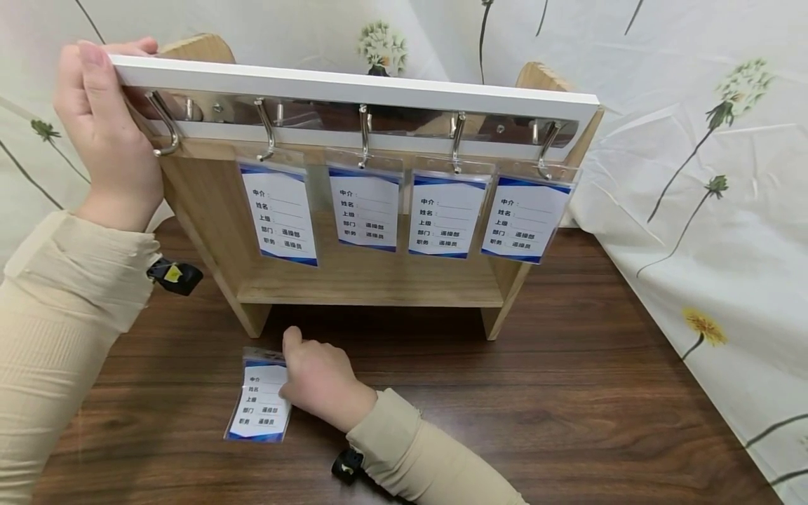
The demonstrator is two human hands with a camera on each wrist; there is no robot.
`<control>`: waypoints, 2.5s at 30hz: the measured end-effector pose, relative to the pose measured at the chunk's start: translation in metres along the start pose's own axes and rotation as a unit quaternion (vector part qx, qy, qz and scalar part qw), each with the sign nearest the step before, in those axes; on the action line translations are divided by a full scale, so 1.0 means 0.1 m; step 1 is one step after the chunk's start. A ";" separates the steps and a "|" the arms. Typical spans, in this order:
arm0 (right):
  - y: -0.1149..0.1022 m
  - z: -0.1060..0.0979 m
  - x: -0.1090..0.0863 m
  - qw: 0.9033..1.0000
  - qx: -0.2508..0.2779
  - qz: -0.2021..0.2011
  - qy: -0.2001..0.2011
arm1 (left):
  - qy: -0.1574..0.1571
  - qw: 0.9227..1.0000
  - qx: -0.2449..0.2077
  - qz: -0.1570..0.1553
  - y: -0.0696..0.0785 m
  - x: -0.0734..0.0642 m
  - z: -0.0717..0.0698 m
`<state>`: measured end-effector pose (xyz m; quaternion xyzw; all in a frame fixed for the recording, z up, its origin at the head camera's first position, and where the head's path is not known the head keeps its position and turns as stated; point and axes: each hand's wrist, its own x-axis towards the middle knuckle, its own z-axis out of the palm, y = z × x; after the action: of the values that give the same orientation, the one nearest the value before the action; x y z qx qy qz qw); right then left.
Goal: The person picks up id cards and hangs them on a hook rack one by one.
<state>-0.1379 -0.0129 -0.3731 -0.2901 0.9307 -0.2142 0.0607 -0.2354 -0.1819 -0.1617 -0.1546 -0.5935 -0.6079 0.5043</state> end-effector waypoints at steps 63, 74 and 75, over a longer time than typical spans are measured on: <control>-0.31 -0.94 -0.03 0.923 0.362 -0.115 0.071 | -0.044 0.998 0.035 -0.013 0.07 0.03 -0.08; -0.42 -1.33 0.08 0.937 0.307 -0.129 0.109 | -0.083 0.995 0.052 -0.003 0.14 0.07 -0.18; -0.44 -1.36 0.09 0.938 0.303 -0.128 0.113 | -0.083 0.995 0.052 -0.010 0.15 0.07 -0.18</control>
<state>-0.1554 -0.0013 -0.2316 -0.3486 0.7775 -0.5233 0.0119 -0.2193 -0.1980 -0.1521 -0.1719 -0.6656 -0.5665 0.4545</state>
